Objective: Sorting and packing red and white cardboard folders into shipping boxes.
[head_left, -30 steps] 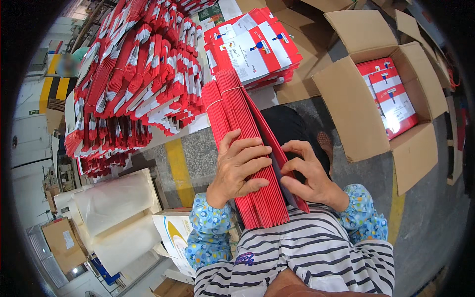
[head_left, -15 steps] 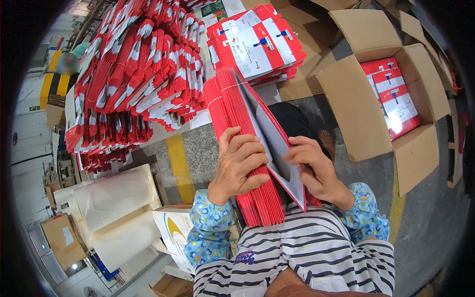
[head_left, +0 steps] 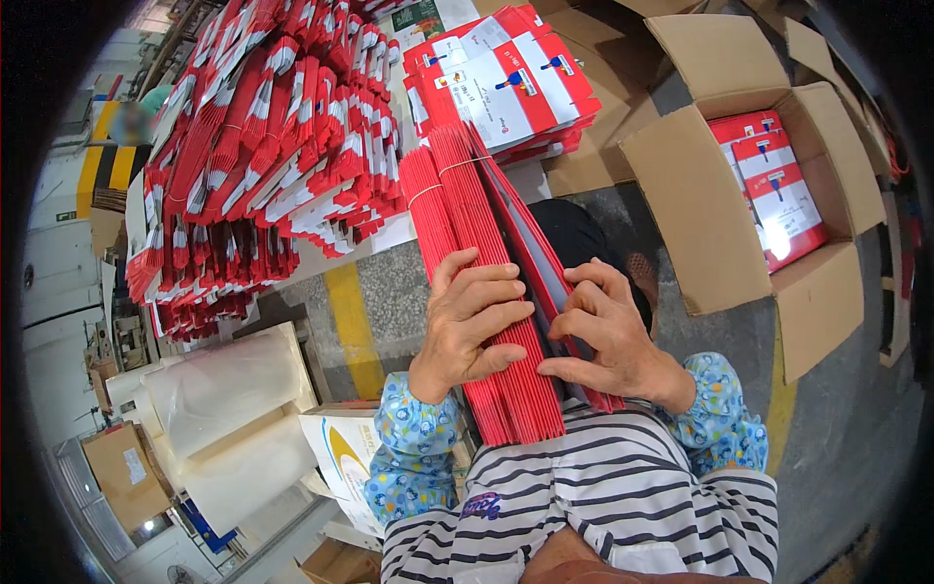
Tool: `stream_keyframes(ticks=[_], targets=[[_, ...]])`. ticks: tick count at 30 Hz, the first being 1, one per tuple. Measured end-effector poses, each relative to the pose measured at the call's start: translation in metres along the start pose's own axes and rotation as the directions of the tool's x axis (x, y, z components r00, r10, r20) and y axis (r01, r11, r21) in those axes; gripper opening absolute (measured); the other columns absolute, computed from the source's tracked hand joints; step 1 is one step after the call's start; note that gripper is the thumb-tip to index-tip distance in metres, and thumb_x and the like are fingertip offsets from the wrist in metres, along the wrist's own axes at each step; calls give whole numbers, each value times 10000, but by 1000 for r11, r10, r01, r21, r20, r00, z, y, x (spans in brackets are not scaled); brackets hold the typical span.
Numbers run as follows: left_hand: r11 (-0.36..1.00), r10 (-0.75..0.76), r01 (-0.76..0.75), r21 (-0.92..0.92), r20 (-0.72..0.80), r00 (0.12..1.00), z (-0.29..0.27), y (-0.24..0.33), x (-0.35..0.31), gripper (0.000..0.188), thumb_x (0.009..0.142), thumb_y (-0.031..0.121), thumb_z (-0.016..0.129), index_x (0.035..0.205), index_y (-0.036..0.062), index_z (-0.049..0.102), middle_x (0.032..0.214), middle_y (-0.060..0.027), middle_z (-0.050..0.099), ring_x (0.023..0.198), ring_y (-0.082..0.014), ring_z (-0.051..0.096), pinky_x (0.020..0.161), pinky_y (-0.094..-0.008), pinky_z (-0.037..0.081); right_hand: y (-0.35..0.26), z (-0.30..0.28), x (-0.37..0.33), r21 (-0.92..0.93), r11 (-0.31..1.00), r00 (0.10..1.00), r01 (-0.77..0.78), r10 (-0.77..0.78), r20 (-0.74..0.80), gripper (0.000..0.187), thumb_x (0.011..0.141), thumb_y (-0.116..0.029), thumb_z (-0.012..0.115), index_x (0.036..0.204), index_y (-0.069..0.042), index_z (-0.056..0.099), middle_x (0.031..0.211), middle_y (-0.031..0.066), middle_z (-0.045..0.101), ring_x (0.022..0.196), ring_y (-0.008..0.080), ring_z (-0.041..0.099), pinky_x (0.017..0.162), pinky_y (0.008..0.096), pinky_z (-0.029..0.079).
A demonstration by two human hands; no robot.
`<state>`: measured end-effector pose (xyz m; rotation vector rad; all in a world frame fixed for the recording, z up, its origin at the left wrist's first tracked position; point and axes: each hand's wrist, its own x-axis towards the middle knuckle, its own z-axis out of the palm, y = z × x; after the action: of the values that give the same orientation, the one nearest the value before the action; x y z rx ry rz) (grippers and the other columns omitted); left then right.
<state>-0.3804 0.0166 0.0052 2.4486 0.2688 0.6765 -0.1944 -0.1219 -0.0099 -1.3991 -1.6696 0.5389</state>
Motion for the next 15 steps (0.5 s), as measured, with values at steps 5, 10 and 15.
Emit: stream_keyframes(ticks=[5,10,15], targets=[[1000,12,-12,4,2,1000,-1,0,-2,444,831,522,630,905,95,725,1015,-77,668,1094,-281,613,1029,-545,343,1,1,-1,70,997,1000,-10,9,4,320,698,-337,802,825,-92,640,879,80,531,1145,346,465,975,484,347],[999,6,-6,32,-10,1000,0,1,-2,420,836,506,632,841,92,700,979,-66,659,1057,-275,617,1013,-538,346,3,0,-1,201,979,999,-34,29,29,218,697,-83,682,890,-72,582,932,97,544,1152,364,465,983,470,351],[996,-39,37,77,15,999,-2,1,-3,501,915,549,496,800,89,661,946,-49,641,991,-272,620,1009,-528,335,8,2,-5,310,951,983,-1,58,-175,272,644,56,558,887,-65,565,947,88,574,1132,376,502,1053,478,309]])
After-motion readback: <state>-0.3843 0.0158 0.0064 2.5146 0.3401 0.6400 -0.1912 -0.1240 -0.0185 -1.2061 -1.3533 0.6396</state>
